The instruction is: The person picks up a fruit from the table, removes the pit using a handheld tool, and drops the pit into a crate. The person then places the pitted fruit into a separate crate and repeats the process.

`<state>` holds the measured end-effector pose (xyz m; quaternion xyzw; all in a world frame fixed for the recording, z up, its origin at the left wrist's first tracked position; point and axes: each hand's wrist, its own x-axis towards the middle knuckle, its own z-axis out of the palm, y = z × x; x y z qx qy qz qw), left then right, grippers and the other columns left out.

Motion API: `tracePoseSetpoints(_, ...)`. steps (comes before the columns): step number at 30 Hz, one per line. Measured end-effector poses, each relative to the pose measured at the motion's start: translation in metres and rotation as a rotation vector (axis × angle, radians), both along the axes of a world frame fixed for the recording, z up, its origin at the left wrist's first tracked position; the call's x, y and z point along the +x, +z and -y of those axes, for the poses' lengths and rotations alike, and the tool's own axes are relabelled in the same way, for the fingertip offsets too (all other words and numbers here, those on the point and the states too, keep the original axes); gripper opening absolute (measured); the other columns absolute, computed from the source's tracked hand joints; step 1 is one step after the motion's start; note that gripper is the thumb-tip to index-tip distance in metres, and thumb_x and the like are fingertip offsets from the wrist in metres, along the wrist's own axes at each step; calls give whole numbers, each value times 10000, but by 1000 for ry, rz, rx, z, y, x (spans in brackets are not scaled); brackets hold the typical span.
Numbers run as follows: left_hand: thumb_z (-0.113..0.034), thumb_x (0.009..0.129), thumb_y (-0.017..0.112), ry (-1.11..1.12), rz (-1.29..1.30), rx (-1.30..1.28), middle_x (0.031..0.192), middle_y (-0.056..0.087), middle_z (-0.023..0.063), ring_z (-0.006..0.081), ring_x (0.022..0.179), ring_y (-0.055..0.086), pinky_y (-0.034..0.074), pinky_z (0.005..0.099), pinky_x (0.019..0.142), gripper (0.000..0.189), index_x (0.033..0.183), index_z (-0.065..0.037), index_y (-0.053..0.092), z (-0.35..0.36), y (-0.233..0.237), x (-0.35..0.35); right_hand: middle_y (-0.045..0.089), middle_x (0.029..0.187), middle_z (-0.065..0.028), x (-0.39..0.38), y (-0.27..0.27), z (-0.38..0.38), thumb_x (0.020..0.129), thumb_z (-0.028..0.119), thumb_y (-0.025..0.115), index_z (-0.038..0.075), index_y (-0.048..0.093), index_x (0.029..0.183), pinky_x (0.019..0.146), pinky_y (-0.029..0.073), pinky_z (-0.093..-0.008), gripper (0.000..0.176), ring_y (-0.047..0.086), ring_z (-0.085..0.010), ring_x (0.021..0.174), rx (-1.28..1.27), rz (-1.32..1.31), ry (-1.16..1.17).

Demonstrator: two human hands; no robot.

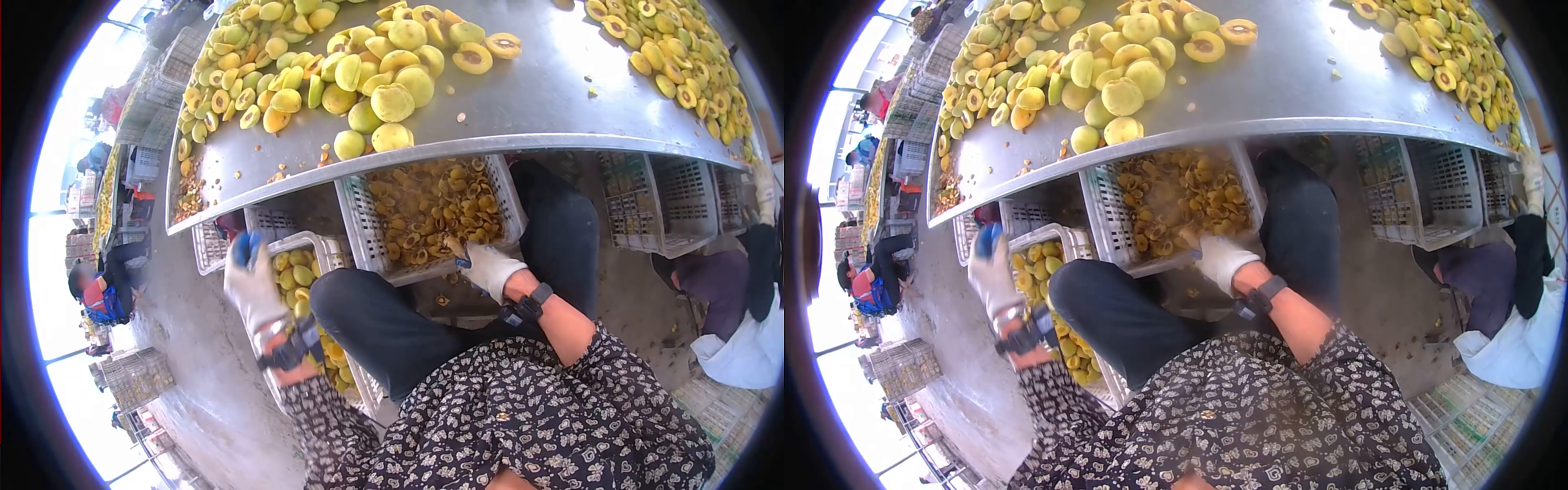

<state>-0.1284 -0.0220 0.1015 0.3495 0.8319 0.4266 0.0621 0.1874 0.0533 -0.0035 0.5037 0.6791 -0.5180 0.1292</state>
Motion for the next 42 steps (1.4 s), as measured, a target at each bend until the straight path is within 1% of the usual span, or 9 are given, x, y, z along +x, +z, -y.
tracePoseSetpoints(4, -294, 782, 673, -316, -412, -518, 984, 639, 184, 307, 917, 624, 472, 376, 807, 369, 1018, -18, 605, -114, 31, 53, 592, 970, -242, 5, 14, -7, 858, 192, 513, 25, 514, 1141, 758, 448, -429, 329, 576, -387, 896, -87, -43, -35)
tracePoseSetpoints(8, -365, 746, 687, -499, -562, -846, 958, 637, 192, 335, 927, 605, 469, 401, 802, 446, 1004, -15, 588, -189, -5, 62, 590, 945, -232, 9, -8, -1, 868, 192, 501, 102, 440, 1275, 752, 440, -441, 421, 575, -384, 874, -67, -83, -64)
tracePoseSetpoints(14, -280, 732, 728, -466, -404, -492, 912, 647, 160, 292, 881, 630, 488, 369, 762, 449, 1039, 1, 563, -179, -23, 38, 595, 920, -227, 8, -8, -2, 885, 199, 470, 152, 385, 1336, 754, 440, -445, 461, 567, -406, 847, -38, -139, -11)
tracePoseSetpoints(17, -148, 845, 645, -475, 543, 131, 987, 612, 78, 192, 880, 619, 516, 304, 797, 300, 1106, -19, 573, -147, -14, 23, 616, 795, -192, 13, 2, -2, 880, 200, 491, 88, 454, 1260, 655, 470, -420, 398, 603, -343, 715, -30, -215, -104)
tracePoseSetpoints(21, -279, 929, 481, -722, 1500, 725, 1205, 513, 220, 334, 1128, 508, 403, 486, 987, 500, 1312, 18, 361, -90, -11, 31, 590, 675, -113, 7, 8, -4, 850, 204, 561, 5, 520, 1019, 482, 455, -344, 264, 578, -194, 538, -166, -250, -311)
tracePoseSetpoints(26, -367, 929, 442, -329, 1820, 932, 1135, 583, 179, 311, 1084, 542, 417, 466, 972, 450, 1158, 9, 533, -57, -44, 77, 548, 655, -38, -14, 81, -3, 858, 174, 575, 38, 493, 950, 435, 419, -267, 183, 509, -103, 483, -52, -420, -309)
tracePoseSetpoints(28, -394, 935, 422, -309, 1751, 878, 1132, 584, 174, 309, 1076, 546, 417, 457, 976, 471, 1158, 6, 532, -49, -48, 91, 559, 662, -49, -26, 107, -1, 858, 173, 569, 29, 485, 982, 450, 427, -275, 208, 524, -107, 506, -26, -392, -211)
tracePoseSetpoints(32, -448, 947, 362, -347, 1475, 760, 1071, 599, 152, 297, 1022, 563, 448, 445, 921, 512, 1176, -17, 518, -41, -53, 107, 615, 772, -223, -48, 99, 11, 862, 228, 523, -33, 476, 1001, 670, 465, -446, 299, 615, -371, 758, 366, -385, 79)
tracePoseSetpoints(42, -455, 940, 401, -227, 1322, 649, 939, 623, 102, 224, 825, 602, 507, 364, 739, 495, 1157, -26, 519, -31, -54, 122, 624, 798, -213, -58, 91, 33, 852, 178, 513, -42, 473, 1000, 657, 479, -438, 268, 621, -365, 759, 385, -254, 157)
